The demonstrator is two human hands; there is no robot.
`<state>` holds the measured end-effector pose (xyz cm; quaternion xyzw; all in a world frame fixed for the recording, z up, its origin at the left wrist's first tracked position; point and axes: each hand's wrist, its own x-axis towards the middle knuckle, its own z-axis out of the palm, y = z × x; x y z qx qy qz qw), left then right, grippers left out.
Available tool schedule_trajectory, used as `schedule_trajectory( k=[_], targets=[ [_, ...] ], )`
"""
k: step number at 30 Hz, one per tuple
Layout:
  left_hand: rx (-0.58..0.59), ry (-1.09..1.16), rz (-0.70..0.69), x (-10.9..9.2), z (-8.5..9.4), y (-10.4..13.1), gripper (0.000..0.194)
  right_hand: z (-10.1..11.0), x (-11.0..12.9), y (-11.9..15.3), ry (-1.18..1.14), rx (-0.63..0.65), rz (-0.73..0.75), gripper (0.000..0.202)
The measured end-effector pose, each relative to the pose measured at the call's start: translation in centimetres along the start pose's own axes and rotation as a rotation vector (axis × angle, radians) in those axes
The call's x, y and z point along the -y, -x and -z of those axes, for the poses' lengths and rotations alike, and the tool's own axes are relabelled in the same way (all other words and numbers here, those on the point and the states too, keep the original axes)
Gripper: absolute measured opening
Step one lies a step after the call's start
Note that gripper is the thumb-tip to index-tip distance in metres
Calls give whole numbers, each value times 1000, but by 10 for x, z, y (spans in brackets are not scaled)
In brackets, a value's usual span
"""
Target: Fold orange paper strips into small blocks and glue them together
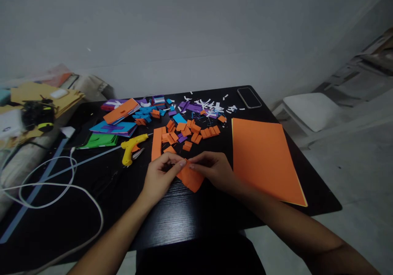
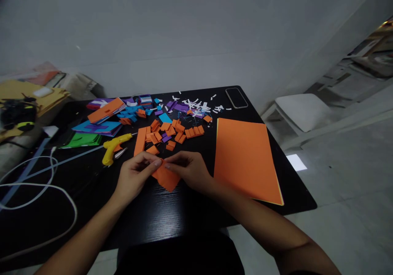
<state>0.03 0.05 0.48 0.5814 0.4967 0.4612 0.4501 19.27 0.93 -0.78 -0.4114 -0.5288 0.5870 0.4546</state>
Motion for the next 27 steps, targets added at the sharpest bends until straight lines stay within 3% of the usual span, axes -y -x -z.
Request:
schedule_trajectory(
  k=[11,21,27],
  targets=[
    [-6,-36,-26,-3,-3,3,18,1,0,0,4,-38,8,16],
    [10,-58,-43,-2,-2,3,14,2,4,0,-36,61,0,23],
    [68,-113,-55,0,-2,3,14,2,2,0,96,74,66,18]
  ],
)
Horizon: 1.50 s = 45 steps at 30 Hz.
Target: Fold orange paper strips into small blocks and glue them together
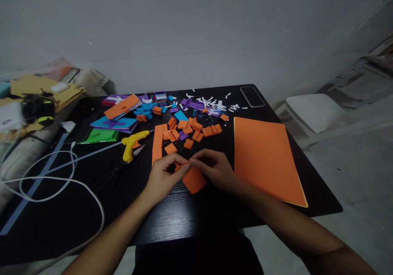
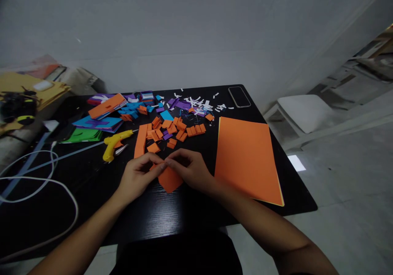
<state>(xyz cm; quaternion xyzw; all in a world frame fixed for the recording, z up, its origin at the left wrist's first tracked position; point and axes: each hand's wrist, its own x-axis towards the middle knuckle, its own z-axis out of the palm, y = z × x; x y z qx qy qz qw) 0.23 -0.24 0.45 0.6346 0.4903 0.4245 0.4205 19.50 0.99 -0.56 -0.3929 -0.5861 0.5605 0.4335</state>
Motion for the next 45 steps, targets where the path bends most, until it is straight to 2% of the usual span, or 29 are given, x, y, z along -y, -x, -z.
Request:
schedule_trajectory(
  k=[18,24,27,31,36,40,45],
  targets=[
    [28,-9,39,1,0,0,18,-1,1,1,48,11,26,22],
    [27,64,69,2,1,-1,20,1,5,-1,52,15,0,30],
    [3,80,76,1,2,-3,19,0,1,0,-5,19,-23,24],
    [-31,90,67,1,1,-5,20,-4,-4,1,-83,-66,0,25],
    [-30,118,62,2,1,-6,23,-4,-3,2,-11,-124,50,11],
    [-25,88,37,4,1,-5,21,-3,-2,3,47,-139,112,8],
    [-41,59,19,7,0,-4,17,-3,-2,2,24,-145,94,8]
  ],
)
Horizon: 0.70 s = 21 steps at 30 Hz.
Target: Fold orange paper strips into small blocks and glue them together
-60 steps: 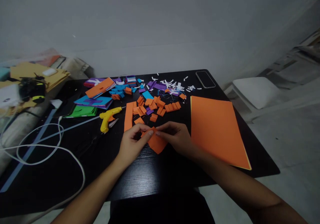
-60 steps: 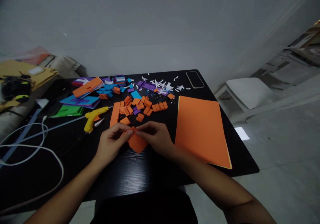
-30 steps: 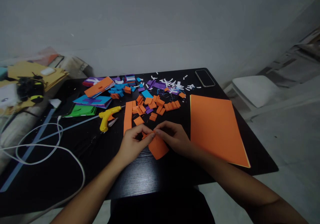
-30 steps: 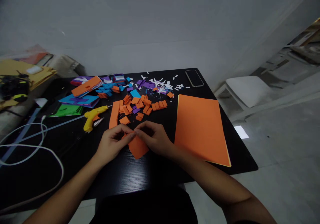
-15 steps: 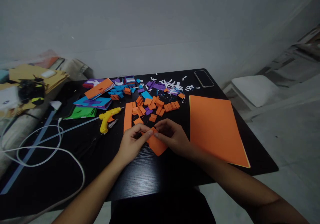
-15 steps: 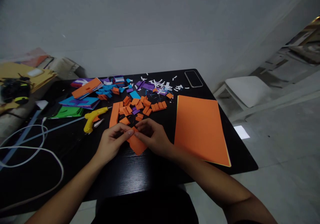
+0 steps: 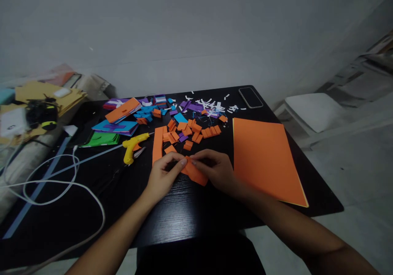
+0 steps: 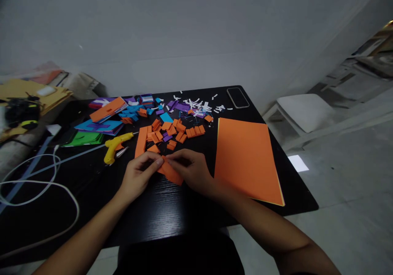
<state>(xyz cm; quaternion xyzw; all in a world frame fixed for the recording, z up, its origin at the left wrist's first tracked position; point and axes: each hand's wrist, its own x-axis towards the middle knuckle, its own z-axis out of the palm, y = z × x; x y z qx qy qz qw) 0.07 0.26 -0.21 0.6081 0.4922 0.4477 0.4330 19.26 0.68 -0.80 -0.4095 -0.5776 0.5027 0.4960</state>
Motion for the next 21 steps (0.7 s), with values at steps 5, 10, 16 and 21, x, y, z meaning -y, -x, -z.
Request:
schedule_trajectory(
  k=[5,10,16,21],
  targets=[
    [-15,85,27,1,0,-1,16,0,-4,-1,-5,10,-7,9],
    [5,107,51,2,0,-2,15,0,-6,-1,10,25,13,8],
    [-41,94,68,1,0,-4,16,-1,-3,0,-1,21,-26,12],
    [-74,86,83,-1,0,-3,18,-1,1,0,91,30,12,13]
  ],
)
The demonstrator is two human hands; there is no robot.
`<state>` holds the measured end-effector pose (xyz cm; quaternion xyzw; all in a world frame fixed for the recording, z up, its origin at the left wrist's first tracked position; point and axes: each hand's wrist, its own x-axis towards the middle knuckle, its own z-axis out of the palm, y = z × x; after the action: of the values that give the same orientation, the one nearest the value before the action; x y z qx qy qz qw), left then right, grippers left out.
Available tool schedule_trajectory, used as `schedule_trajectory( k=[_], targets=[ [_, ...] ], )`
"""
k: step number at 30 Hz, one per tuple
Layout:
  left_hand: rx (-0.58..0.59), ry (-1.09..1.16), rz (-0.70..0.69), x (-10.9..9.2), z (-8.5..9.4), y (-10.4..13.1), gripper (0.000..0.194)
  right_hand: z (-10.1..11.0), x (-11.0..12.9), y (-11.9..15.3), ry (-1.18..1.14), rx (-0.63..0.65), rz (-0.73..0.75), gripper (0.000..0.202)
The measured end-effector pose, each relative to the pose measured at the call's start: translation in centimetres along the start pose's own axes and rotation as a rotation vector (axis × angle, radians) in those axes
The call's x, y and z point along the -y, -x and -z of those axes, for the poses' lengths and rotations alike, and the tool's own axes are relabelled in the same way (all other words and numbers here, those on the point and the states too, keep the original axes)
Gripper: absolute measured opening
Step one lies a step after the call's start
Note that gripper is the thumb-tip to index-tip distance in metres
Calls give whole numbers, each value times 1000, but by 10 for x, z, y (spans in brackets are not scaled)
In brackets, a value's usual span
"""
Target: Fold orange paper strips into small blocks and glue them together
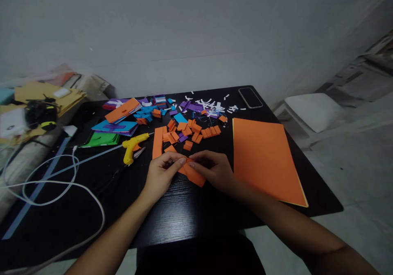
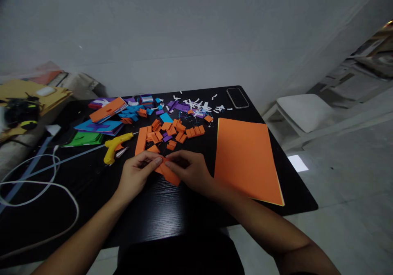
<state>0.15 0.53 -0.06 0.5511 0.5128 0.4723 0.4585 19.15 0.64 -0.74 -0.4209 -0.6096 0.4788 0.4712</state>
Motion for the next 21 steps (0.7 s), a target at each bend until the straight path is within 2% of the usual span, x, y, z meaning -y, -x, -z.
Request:
schedule_trajectory(
  k=[7,21],
  targets=[
    [-12,12,19,0,0,1,20,2,1,1,97,-27,116,9],
    [10,51,37,0,2,-3,23,3,-1,-1,72,-22,47,11]
  ],
)
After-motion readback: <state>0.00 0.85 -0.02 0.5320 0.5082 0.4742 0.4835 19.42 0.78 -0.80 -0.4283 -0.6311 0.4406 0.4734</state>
